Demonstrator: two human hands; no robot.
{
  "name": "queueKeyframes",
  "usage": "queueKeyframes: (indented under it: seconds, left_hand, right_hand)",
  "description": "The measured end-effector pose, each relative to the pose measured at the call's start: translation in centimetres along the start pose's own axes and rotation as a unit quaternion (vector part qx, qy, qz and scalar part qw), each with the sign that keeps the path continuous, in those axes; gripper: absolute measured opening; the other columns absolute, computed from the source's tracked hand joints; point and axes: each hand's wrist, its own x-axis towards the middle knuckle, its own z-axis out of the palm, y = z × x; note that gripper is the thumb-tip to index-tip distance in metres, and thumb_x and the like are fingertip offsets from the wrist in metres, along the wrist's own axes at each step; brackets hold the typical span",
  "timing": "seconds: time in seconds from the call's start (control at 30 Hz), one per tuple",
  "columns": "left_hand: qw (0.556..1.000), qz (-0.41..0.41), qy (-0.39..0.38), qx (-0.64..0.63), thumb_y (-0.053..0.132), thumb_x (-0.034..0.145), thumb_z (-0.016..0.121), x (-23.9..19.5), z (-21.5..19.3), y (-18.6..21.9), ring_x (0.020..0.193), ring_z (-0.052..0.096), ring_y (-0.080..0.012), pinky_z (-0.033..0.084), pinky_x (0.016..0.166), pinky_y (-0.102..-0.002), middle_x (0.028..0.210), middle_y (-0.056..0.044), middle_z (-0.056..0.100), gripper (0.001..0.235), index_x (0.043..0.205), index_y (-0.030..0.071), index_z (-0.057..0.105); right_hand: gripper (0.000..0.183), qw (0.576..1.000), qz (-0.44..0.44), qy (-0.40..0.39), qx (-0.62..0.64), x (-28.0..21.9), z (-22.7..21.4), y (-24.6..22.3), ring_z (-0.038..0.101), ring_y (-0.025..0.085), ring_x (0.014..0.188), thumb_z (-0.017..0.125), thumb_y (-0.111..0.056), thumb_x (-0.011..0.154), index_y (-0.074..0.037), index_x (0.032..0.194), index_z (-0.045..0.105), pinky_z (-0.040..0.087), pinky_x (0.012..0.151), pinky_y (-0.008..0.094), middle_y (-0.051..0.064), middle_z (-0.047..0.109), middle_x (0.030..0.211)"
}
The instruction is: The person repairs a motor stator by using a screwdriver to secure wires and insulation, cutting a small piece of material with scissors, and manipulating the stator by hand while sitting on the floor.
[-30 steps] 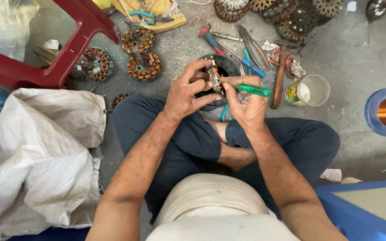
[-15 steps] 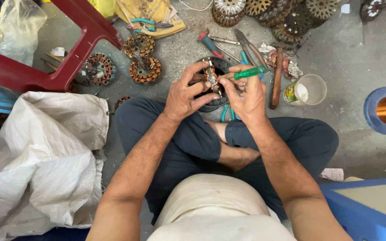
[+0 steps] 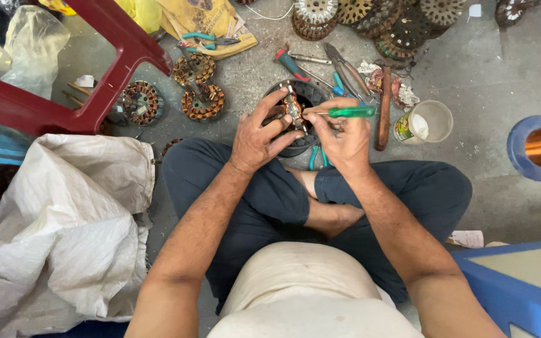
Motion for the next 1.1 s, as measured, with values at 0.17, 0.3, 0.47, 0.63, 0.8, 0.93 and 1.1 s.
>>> queueKeyframes:
  seconds: [0.17, 0.3, 0.47, 0.63, 0.8, 0.93, 1.1]
  left_hand:
    - [0.995, -0.038, 0.01, -0.088, 0.026, 0.084, 0.09, -0.3, 0.6, -0.4, 0.113, 0.073, -0.0271, 0.061, 0.092, -0.038, 0.147, -0.015, 0.057, 0.037, 0.103, 0.007, 0.064]
    - [0.991, -0.078, 0.052, -0.096, 0.014, 0.1, 0.074, -0.5, 1.2, -0.7, 0.13, 0.066, -0.0363, 0.054, 0.11, -0.041, 0.145, -0.014, 0.06, 0.023, 0.12, 0.005, 0.067]
    - [0.975, -0.181, 0.088, -0.093, 0.012, 0.105, 0.064, -0.1, 1.7, -1.5, 0.116, 0.071, -0.0297, 0.056, 0.101, -0.036, 0.129, -0.015, 0.069, 0.024, 0.127, 0.003, 0.065]
    - [0.98, -0.183, 0.06, -0.056, 0.009, 0.097, 0.072, 0.3, 1.9, -1.3, 0.096, 0.073, -0.0279, 0.056, 0.086, -0.035, 0.107, -0.015, 0.073, 0.022, 0.117, 0.002, 0.07]
    - [0.982, -0.181, 0.053, -0.032, 0.005, 0.091, 0.078, 0.6, 2.5, -1.7, 0.085, 0.07, -0.0268, 0.055, 0.077, -0.036, 0.094, -0.011, 0.073, 0.016, 0.106, 0.004, 0.074]
    - [0.981, -0.188, 0.051, 0.0, 0.003, 0.089, 0.079, 0.8, 2.6, -1.6, 0.082, 0.068, -0.0264, 0.053, 0.073, -0.036, 0.092, -0.011, 0.073, 0.013, 0.101, 0.004, 0.074]
    - [0.981, -0.173, 0.074, 0.038, 0.003, 0.091, 0.078, 0.9, 2.7, -1.4, 0.089, 0.069, -0.0264, 0.055, 0.08, -0.036, 0.095, -0.011, 0.073, 0.011, 0.102, 0.004, 0.075]
  right_hand:
    - [0.033, 0.982, 0.183, 0.03, 0.034, -0.3, -5.4, 6.0, 0.075, 0.016, 0.079, 0.07, -0.001, 0.096, -0.003, 0.124, 0.054, 0.062, 0.069, 0.03, 0.015, 0.072, 0.096]
    - [0.036, 0.896, 0.255, -0.166, -0.323, -1.7, -10.0, 14.6, 0.073, 0.025, 0.074, 0.079, -0.007, 0.082, 0.0, 0.113, 0.063, 0.056, 0.067, 0.041, 0.016, 0.077, 0.082]
    - [0.037, 0.823, 0.455, -0.166, -0.298, -3.3, -11.0, 18.0, 0.078, 0.03, 0.07, 0.072, -0.01, 0.085, -0.009, 0.122, 0.069, 0.062, 0.07, 0.042, 0.016, 0.077, 0.082]
    - [0.017, 0.873, 0.246, 0.02, -0.42, -2.1, -16.3, 19.4, 0.073, 0.035, 0.083, 0.082, -0.018, 0.088, -0.008, 0.101, 0.08, 0.057, 0.076, 0.046, 0.018, 0.076, 0.094]
    - [0.023, 0.812, 0.309, -0.122, -0.48, -2.0, -23.6, 28.5, 0.071, 0.041, 0.094, 0.085, -0.018, 0.079, -0.004, 0.096, 0.08, 0.055, 0.087, 0.05, 0.024, 0.075, 0.099]
    - [0.026, 0.75, 0.381, -0.171, -0.513, -2.8, -21.3, 33.5, 0.071, 0.043, 0.1, 0.084, -0.014, 0.075, 0.003, 0.094, 0.08, 0.056, 0.089, 0.05, 0.031, 0.073, 0.103]
    - [0.042, 0.732, 0.489, -0.092, -0.465, -1.4, -20.7, 29.5, 0.07, 0.039, 0.103, 0.091, -0.019, 0.07, 0.001, 0.103, 0.076, 0.055, 0.09, 0.046, 0.026, 0.072, 0.109]
